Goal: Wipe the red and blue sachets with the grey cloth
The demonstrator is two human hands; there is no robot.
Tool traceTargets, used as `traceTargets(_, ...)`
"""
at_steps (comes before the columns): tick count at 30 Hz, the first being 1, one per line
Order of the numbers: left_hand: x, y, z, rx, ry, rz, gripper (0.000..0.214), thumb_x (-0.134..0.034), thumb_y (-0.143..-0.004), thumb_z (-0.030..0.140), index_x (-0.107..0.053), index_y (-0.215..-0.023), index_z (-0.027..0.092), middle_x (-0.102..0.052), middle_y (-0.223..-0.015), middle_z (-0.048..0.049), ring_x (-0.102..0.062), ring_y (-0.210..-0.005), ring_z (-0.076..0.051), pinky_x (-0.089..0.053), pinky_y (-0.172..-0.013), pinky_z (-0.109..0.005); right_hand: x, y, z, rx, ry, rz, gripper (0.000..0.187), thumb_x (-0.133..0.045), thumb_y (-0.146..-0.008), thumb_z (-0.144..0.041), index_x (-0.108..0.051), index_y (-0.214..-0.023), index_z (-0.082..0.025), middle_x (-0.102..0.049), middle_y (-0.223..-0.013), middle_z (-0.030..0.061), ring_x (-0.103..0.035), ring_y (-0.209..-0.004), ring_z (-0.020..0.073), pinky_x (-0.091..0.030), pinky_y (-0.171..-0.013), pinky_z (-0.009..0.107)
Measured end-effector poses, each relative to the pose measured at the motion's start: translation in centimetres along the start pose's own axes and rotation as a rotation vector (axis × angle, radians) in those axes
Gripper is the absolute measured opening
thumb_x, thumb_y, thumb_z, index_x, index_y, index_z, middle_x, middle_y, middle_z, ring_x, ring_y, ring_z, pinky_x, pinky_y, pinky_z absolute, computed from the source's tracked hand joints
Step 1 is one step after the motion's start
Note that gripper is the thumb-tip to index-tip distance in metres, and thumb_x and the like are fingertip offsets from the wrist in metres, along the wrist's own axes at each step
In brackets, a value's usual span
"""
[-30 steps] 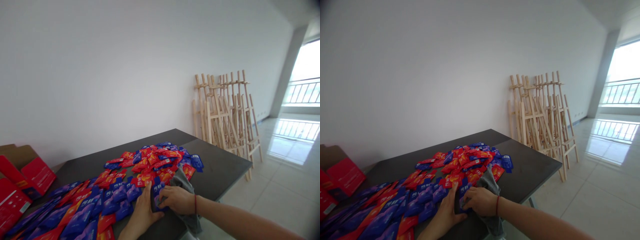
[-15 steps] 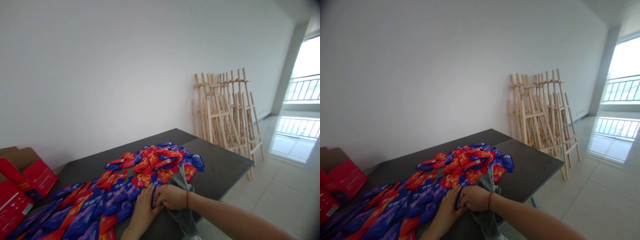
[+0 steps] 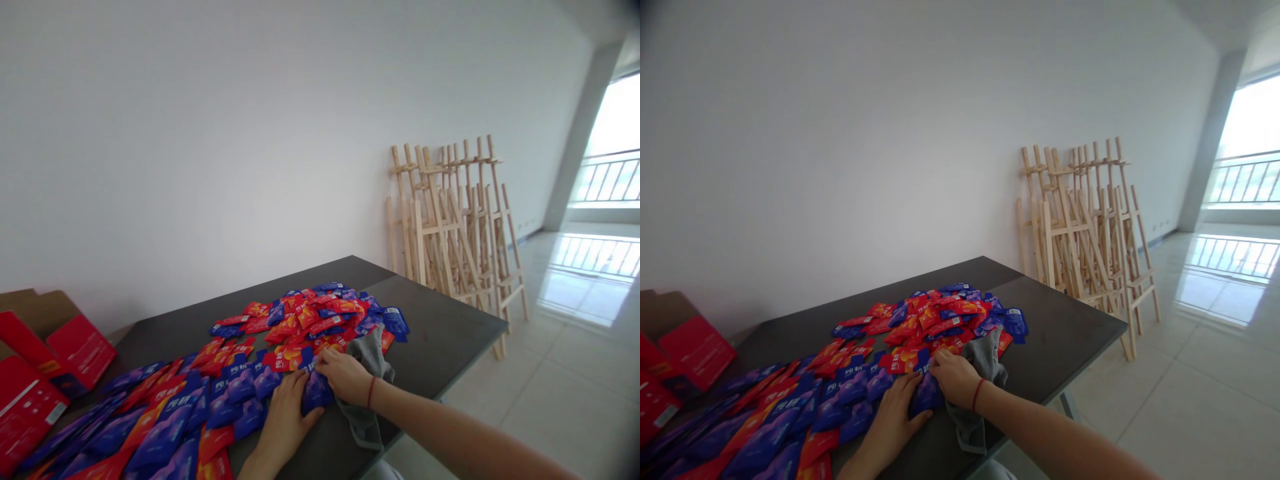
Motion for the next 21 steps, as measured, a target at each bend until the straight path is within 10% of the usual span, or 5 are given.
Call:
traceTargets(13,0.5,0.5,1.4,0.016,-0.065,-0.048,0.057,-0.067,-0.075,0.030,-0.055,-0.129,0.015,-0.056,-0.135,-0.0128,-0.050,-0.127,-0.028,-0.037,-0.108,-0.045,1.0,4.3,-1.7,0.339,-0.108,-0.051,0.037,-0.048,-0.088,-0.012,-0.064,-0.119,-0.022,-0.061,-0.121,0.0070,-0.055,-0.105,0.0203,-0.044,-0.091,0.033)
traceTargets(21,1.2,1.2,3.4,0.011,-0.162,-0.085,0.045,-0.063,-0.080,0.029,-0.060,-0.122,0.013,-0.063,-0.124,-0.0142,-0.056,-0.117,-0.028,-0.041,-0.103,-0.042,0.2,2.3,-0.7,0.076,0.027,-0.042,0.026,-0.050,-0.088,-0.012,-0.068,-0.105,-0.018,-0.063,-0.110,0.0078,-0.056,-0.099,0.0220,-0.047,-0.084,0.032)
Point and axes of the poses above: each hand's wrist, its own y-axis away from the middle knuckle, its own x-axis out of the back of the hand, z = x × y, the point moved 8 cm from there along -y, towards the middle knuckle
